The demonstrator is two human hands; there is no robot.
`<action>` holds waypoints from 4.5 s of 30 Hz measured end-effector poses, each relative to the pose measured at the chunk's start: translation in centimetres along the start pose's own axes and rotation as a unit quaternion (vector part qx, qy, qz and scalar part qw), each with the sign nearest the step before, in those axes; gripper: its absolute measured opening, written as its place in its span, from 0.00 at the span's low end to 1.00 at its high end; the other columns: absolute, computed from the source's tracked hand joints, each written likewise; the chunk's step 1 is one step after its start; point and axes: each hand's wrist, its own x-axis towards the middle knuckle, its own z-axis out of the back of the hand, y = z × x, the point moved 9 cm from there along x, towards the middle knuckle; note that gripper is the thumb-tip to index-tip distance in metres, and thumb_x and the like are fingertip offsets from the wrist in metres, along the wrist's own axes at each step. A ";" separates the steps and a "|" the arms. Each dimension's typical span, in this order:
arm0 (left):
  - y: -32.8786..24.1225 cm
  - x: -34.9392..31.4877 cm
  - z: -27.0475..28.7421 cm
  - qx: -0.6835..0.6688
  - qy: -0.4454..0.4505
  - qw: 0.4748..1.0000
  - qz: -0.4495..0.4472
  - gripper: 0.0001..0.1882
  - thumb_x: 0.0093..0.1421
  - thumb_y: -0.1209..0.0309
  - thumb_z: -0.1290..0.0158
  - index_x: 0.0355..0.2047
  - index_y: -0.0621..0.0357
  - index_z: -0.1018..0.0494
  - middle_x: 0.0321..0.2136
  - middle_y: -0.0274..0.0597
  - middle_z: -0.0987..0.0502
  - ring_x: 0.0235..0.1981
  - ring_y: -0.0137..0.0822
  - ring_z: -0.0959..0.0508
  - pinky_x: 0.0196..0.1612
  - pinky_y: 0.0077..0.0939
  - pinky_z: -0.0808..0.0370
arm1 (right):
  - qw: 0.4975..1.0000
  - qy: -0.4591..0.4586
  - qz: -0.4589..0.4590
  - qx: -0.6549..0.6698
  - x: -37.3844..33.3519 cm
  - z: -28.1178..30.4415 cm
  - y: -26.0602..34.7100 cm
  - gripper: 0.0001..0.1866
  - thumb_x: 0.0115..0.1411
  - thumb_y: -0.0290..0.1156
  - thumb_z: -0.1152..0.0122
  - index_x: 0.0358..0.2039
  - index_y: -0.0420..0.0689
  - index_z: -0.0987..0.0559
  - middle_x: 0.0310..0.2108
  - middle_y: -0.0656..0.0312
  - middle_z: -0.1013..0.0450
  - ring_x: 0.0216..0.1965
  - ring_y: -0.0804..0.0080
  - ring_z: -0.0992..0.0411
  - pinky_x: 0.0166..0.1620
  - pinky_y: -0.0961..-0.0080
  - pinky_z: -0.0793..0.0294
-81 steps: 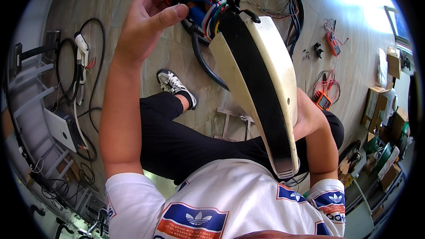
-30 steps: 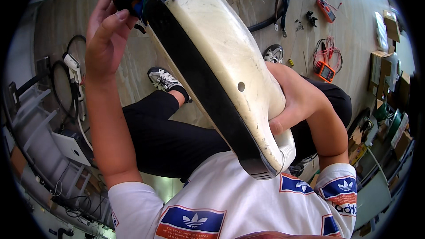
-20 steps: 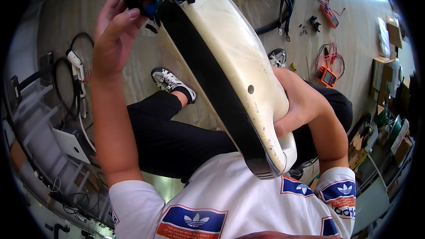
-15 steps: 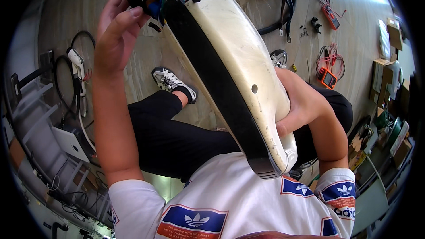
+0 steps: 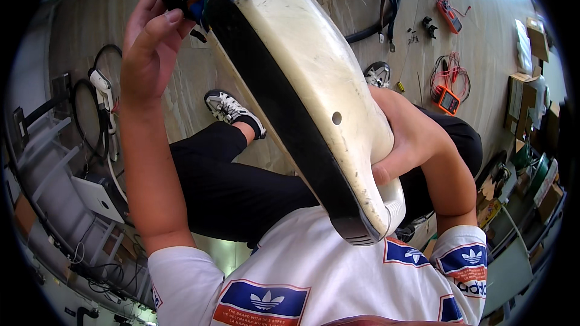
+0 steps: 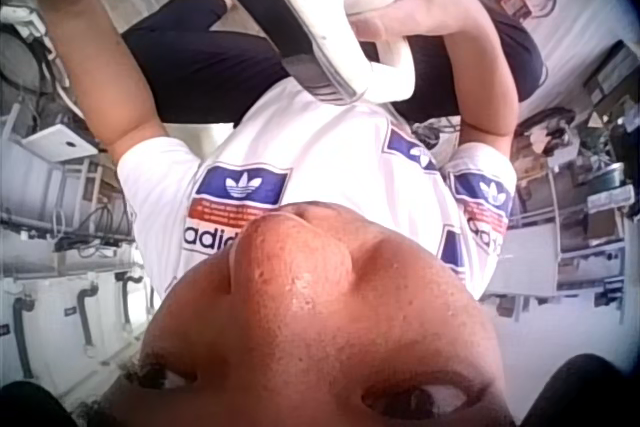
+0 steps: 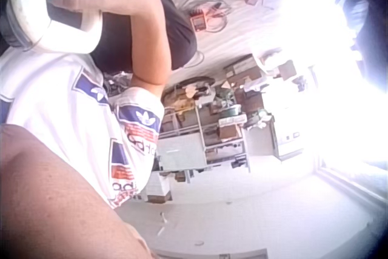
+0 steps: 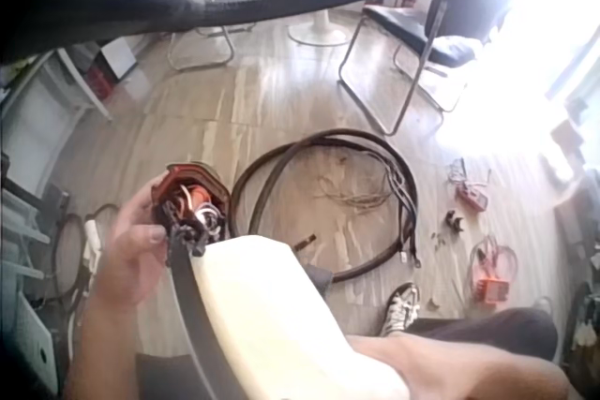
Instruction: The person pulls apart the plastic casing of an electric vehicle charging plug by hand. They reveal the internal wiring and rotate the connector head to inspect the pins.
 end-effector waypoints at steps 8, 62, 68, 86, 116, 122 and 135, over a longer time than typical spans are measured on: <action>-0.2 0.2 -0.5 -0.046 0.007 0.999 -0.007 0.33 0.61 0.66 0.50 0.65 0.67 0.40 0.57 0.48 0.28 0.60 0.37 0.29 0.65 0.34 0.37 | 1.000 0.006 0.000 -0.019 0.0 0.4 0.2 0.42 0.42 0.36 0.24 0.58 0.37 0.29 0.47 0.57 0.23 0.45 0.72 0.24 0.52 0.75 0.27; 0.6 0.4 0.5 0.023 0.011 0.999 -0.034 0.38 0.57 0.67 0.40 0.65 0.66 0.39 0.57 0.47 0.28 0.60 0.38 0.28 0.65 0.35 0.37 | 1.000 -0.011 -0.019 -0.002 0.0 0.5 0.0 0.40 0.42 0.37 0.26 0.56 0.37 0.27 0.45 0.57 0.23 0.44 0.72 0.24 0.51 0.76 0.27; 0.5 0.5 0.0 0.002 0.018 0.999 -0.033 0.39 0.55 0.70 0.38 0.66 0.65 0.40 0.58 0.46 0.28 0.59 0.38 0.28 0.63 0.34 0.34 | 0.999 -0.010 -0.035 -0.010 0.1 0.5 0.1 0.41 0.41 0.36 0.25 0.57 0.37 0.28 0.45 0.58 0.23 0.45 0.74 0.25 0.51 0.76 0.27; 1.6 0.1 -2.9 -0.304 -0.021 0.947 0.101 0.20 0.65 0.65 0.47 0.53 0.65 0.28 0.46 0.43 0.21 0.47 0.37 0.21 0.54 0.33 0.25 | 0.986 0.075 -0.081 0.122 0.5 -2.5 -0.8 0.47 0.44 0.31 0.21 0.63 0.38 0.36 0.53 0.60 0.27 0.50 0.75 0.28 0.55 0.75 0.29; -30.1 -11.1 -20.7 0.357 0.075 0.931 0.008 0.53 0.31 0.68 0.24 0.59 0.65 0.38 0.45 0.46 0.23 0.45 0.41 0.19 0.50 0.37 0.21 | 0.909 -0.223 0.327 -0.128 3.1 -17.5 7.6 0.49 0.49 0.36 0.30 0.70 0.49 0.44 0.48 0.49 0.29 0.45 0.44 0.27 0.47 0.57 0.25; -27.9 -16.3 -20.1 0.340 0.107 0.934 0.014 0.50 0.27 0.70 0.22 0.54 0.61 0.32 0.46 0.40 0.24 0.48 0.32 0.24 0.54 0.28 0.27 | 0.907 -0.134 0.394 -0.061 3.1 -19.9 4.8 0.57 0.44 0.30 0.29 0.73 0.51 0.50 0.48 0.47 0.28 0.46 0.42 0.26 0.46 0.54 0.24; -27.7 -24.8 -19.6 0.253 0.092 0.962 -0.035 0.42 0.35 0.72 0.23 0.52 0.62 0.31 0.46 0.51 0.23 0.48 0.41 0.21 0.52 0.35 0.24 | 0.916 -0.048 0.383 -0.106 1.3 -25.9 3.1 0.56 0.47 0.30 0.27 0.73 0.51 0.50 0.47 0.50 0.29 0.43 0.46 0.25 0.44 0.57 0.24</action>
